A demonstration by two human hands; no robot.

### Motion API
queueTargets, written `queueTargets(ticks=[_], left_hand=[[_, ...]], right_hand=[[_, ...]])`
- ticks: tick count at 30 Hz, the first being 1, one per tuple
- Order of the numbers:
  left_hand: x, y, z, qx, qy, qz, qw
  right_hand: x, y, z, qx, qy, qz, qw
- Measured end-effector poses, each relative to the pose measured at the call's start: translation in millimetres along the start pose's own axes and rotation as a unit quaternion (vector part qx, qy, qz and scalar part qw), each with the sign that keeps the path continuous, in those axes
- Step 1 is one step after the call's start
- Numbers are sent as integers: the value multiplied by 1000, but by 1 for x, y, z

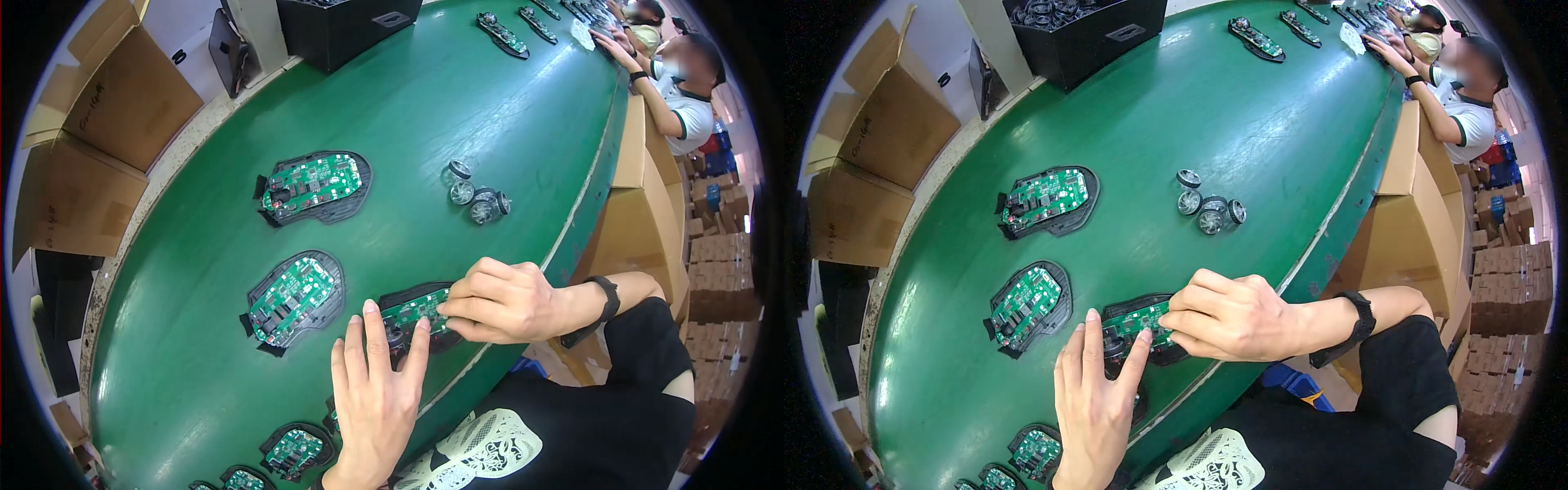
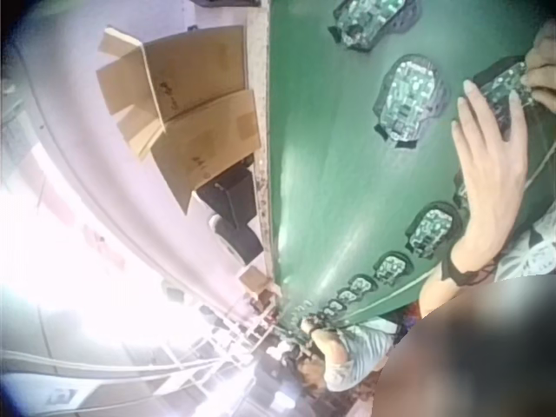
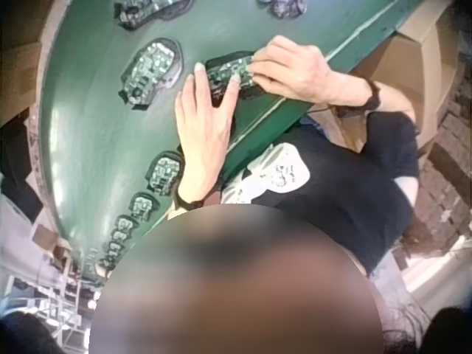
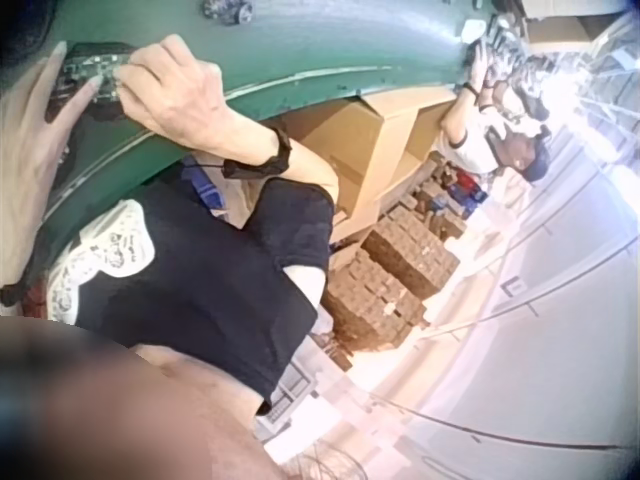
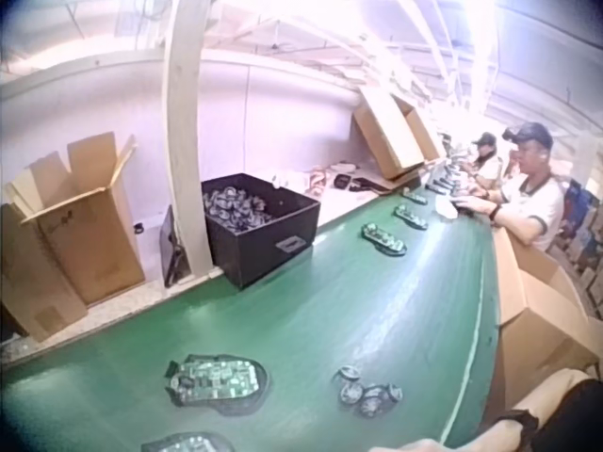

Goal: The person assembles small electronic devices on a green table. They pick up circuit boards and small circular components, attach the components to the boards, and place the finished units in a line. The process is repeated for multiple units throughout the clip.

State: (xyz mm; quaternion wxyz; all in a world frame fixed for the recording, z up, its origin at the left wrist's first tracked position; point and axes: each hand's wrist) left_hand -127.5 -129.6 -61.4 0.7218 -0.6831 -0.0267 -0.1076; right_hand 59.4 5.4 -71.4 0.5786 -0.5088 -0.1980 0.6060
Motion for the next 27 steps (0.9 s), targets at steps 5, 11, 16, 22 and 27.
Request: queueTargets(ticks=[5,11,16,22,27], left_hand=[[-3,-1,1,-5,4,-10,1000],[-4,1,5,10,4,-35,999],[-8,-7,7,8,-5,-77,997],[-6,-12,2,70,-8,-152,986],[-5,-24,-7,121,-102,-343,926]], right_hand=[[5,5,0,-23,-42,11,999],[5,-1,2,-64,-54,13,996],[10,-17,15,-86,-51,9,995],[9,-22,20,-123,135,216,959],[-9,-17,24,-59,65,236,968]])
Point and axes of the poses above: each hand's wrist, its own z-axis towards the middle knuckle, its own y-axis out of the palm, x = y × z, and after that the axes turned 3 degrees about z, right-handed
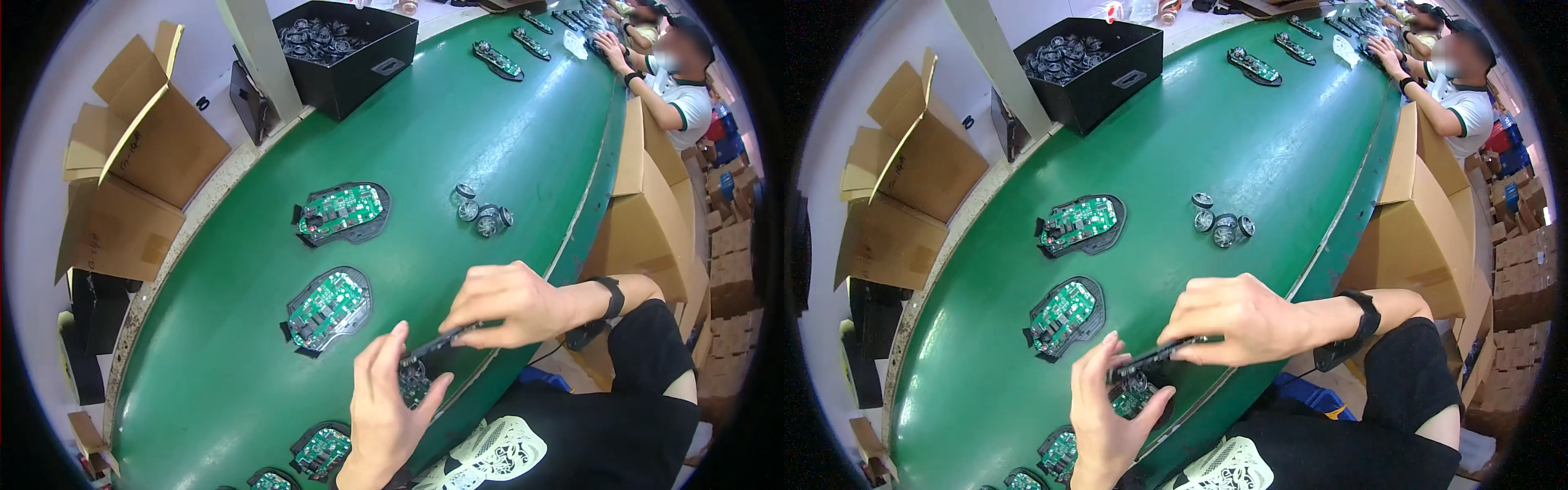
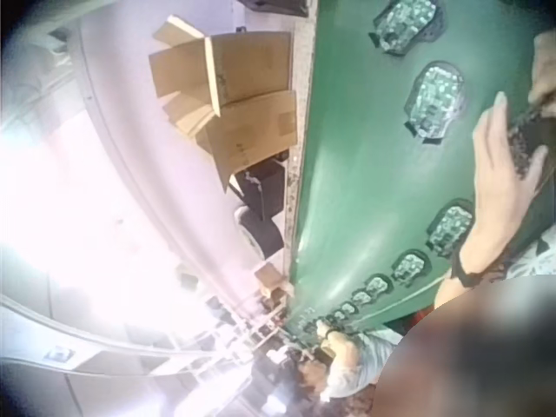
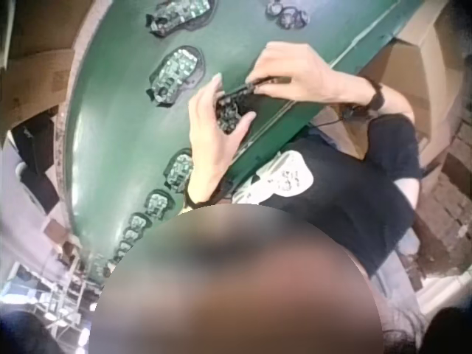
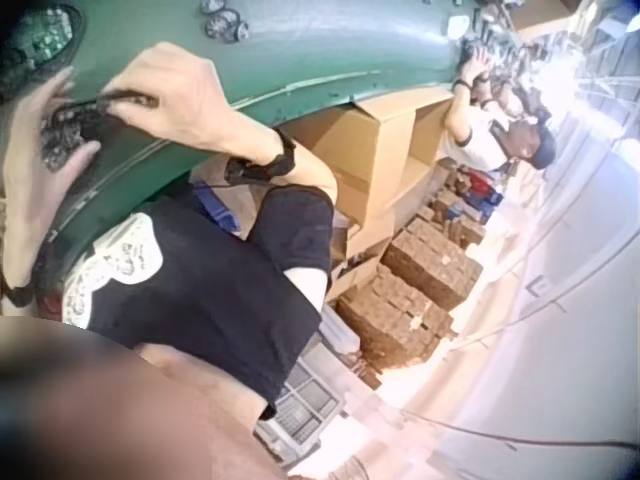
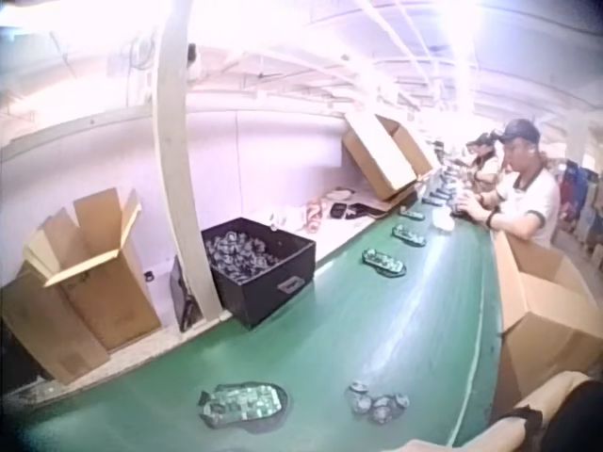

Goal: The person assembles small electronic devices on a green table. They pick up circuit boards and small circular components, attach the components to the boards, and place the finished units in a line. The process is repeated for multiple units throughout the clip.

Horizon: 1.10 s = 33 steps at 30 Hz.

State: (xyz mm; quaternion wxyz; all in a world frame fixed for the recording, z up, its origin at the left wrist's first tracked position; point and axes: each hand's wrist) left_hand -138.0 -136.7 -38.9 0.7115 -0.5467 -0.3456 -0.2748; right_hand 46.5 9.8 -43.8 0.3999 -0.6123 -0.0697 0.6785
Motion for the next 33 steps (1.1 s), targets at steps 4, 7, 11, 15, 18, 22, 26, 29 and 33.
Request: queueTargets(ticks=[4,7,11,15,18,22,26,29,33], left_hand=[[-9,-9,-2,-4,15,-36,999],[-10,-13,-3,-13,24,-51,998],[-12,-13,-5,-15,26,-61,998],[-11,-15,-7,-19,27,-61,998],[-11,-16,-9,-21,27,-60,998],[-14,-17,-11,-23,33,-63,997],[-15,-18,-13,-25,38,-52,998],[-15,-18,-16,-19,25,-39,999],[-13,-19,-15,-2,17,-19,1000]], right_hand=[[-18,4,7,37,-77,-39,996],[-20,3,13,20,-63,24,998],[-24,3,17,-4,-52,42,998],[-25,3,19,-3,-53,53,997],[-27,6,19,-3,-52,53,997],[-31,8,19,-9,-50,33,998],[-31,9,18,-14,-51,28,998],[-32,9,17,-22,-59,-2,998],[-30,15,15,2,-80,-30,996]])
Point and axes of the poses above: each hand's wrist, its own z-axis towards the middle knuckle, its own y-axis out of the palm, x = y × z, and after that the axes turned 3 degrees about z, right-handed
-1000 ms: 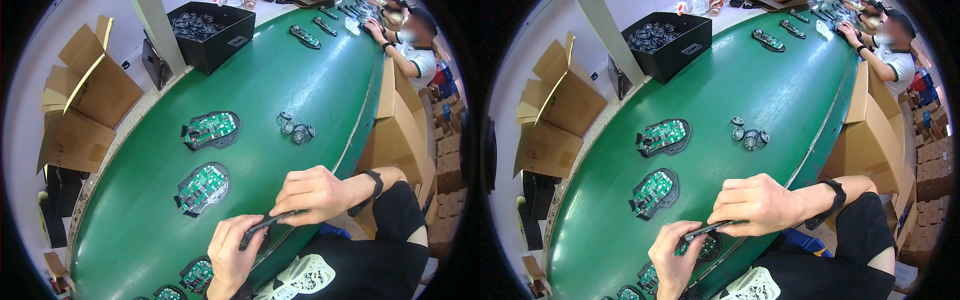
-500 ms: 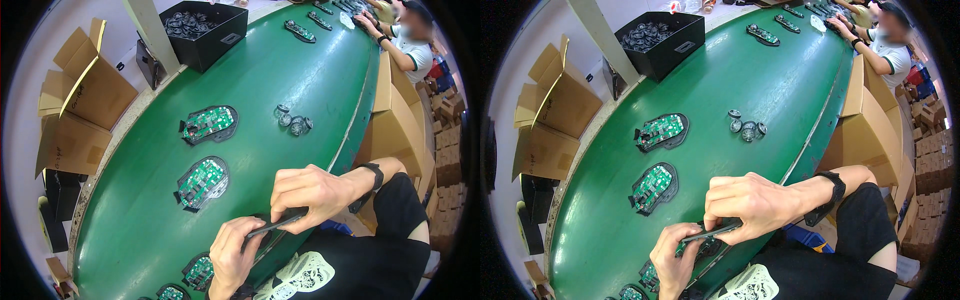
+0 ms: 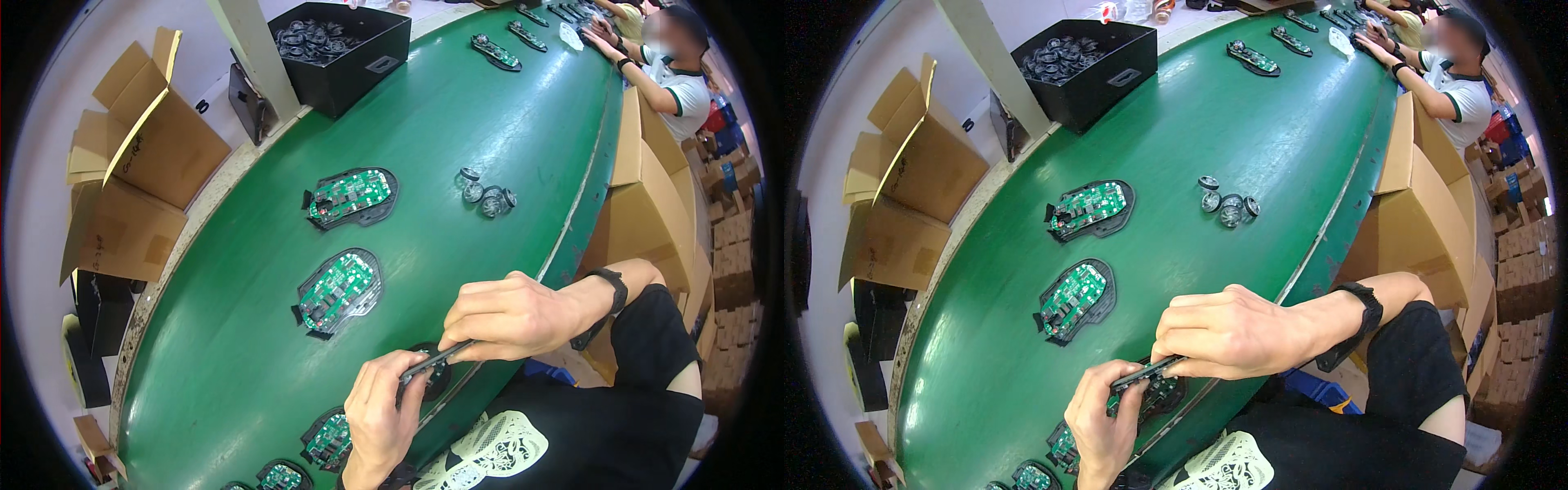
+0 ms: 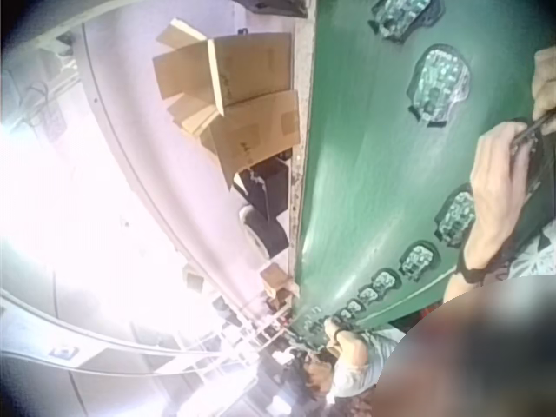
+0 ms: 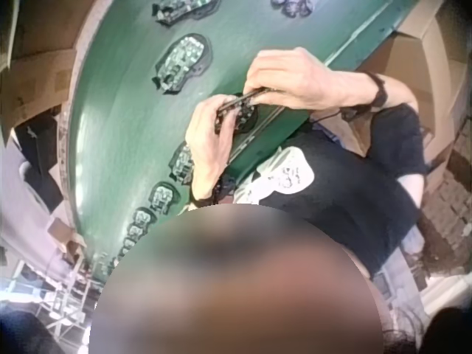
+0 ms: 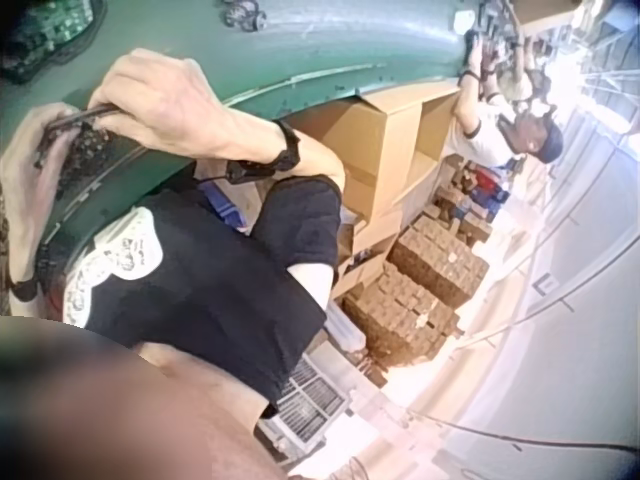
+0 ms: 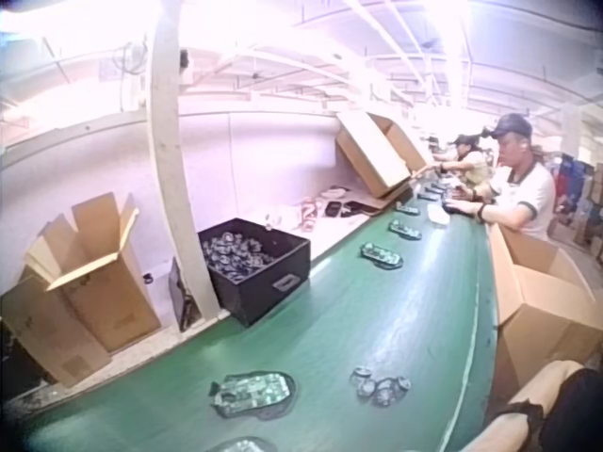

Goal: The person assembles small electronic devices on a green table. They pick up circuit boards and small circular components, attach the components to the boards, and place the finished units in a line. The process is repeated for multiple units throughout the clip.

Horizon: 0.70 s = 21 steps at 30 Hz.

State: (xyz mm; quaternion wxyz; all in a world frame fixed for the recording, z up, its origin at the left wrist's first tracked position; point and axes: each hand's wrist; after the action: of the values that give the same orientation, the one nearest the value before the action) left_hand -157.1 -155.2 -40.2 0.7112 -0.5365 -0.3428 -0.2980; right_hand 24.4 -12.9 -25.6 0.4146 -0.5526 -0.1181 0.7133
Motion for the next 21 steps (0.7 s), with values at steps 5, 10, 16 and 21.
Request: queueTargets(ticks=[5,10,16,21], left_hand=[[-1,-2,5,3,-1,11,1000],[1,-4,12,-24,-29,-2,999],[-5,-10,28,17,-77,14,997],[14,-48,-15,-89,-36,231,968]], right_hand=[[4,4,2,8,-6,-11,1000],[11,1,1,1,7,18,1000],[45,-62,26,46,132,-19,990],[177,-134,30,297,392,93,866]])
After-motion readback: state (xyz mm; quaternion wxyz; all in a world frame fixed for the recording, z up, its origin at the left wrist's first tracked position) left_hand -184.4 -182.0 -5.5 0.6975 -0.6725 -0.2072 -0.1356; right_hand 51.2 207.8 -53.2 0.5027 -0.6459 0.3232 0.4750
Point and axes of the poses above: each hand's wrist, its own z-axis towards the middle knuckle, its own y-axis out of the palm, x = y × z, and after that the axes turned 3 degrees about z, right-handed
